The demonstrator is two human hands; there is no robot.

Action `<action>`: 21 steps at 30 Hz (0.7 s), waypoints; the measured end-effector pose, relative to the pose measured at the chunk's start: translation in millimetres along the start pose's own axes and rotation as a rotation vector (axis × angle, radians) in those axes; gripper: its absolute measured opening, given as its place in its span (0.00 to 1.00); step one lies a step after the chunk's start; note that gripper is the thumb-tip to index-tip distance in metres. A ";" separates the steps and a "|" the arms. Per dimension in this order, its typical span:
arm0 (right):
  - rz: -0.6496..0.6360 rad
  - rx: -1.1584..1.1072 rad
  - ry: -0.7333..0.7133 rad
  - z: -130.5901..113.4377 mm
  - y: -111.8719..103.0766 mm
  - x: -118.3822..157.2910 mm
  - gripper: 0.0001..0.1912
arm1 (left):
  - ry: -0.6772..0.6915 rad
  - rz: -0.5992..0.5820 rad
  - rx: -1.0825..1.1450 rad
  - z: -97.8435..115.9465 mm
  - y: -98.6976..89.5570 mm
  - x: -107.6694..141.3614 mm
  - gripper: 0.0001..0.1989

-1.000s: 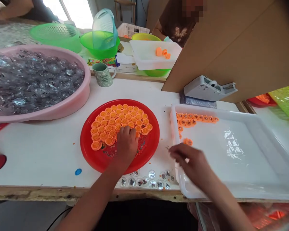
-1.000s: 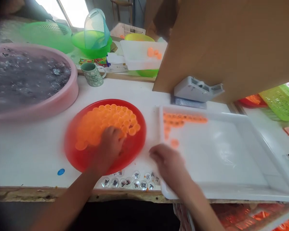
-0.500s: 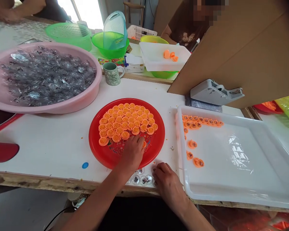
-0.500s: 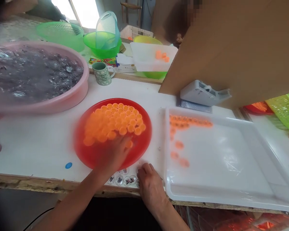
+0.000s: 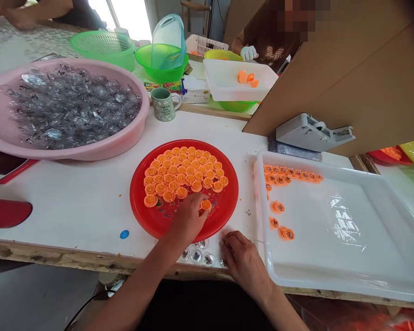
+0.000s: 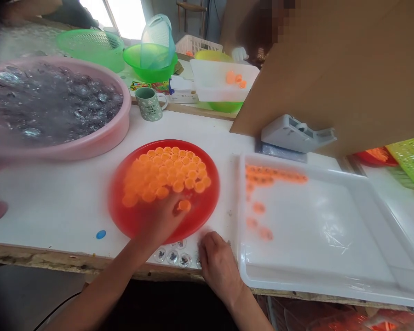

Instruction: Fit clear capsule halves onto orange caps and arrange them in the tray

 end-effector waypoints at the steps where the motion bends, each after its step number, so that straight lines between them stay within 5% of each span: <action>1: 0.003 -0.012 0.022 1.4 -1.3 0.1 0.08 | -0.021 -0.002 0.074 -5.7 0.2 0.6 0.08; 8: 0.104 -0.166 0.281 27.2 -7.5 2.3 0.07 | -0.103 -0.057 0.404 -24.6 -0.3 13.5 0.10; 14: 0.079 -0.919 0.505 27.0 -1.8 8.4 0.17 | -0.257 -0.205 0.573 -24.4 11.0 28.1 0.14; 17: 0.111 -1.206 0.511 16.8 -5.4 0.8 0.16 | -0.240 -0.249 0.581 -17.6 14.1 30.4 0.11; 21: 0.164 -1.249 0.476 15.2 -13.3 -12.9 0.17 | -0.238 -0.269 0.595 -13.1 15.4 33.4 0.14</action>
Point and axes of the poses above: each hand's wrist, its own x-axis away from the middle knuckle, its own y-axis out of the palm, z = x × y, the point moved 10 cm from there along -x, towards the middle knuckle, and after that the axes turned 6 degrees about -x, right-handed, at the moved point
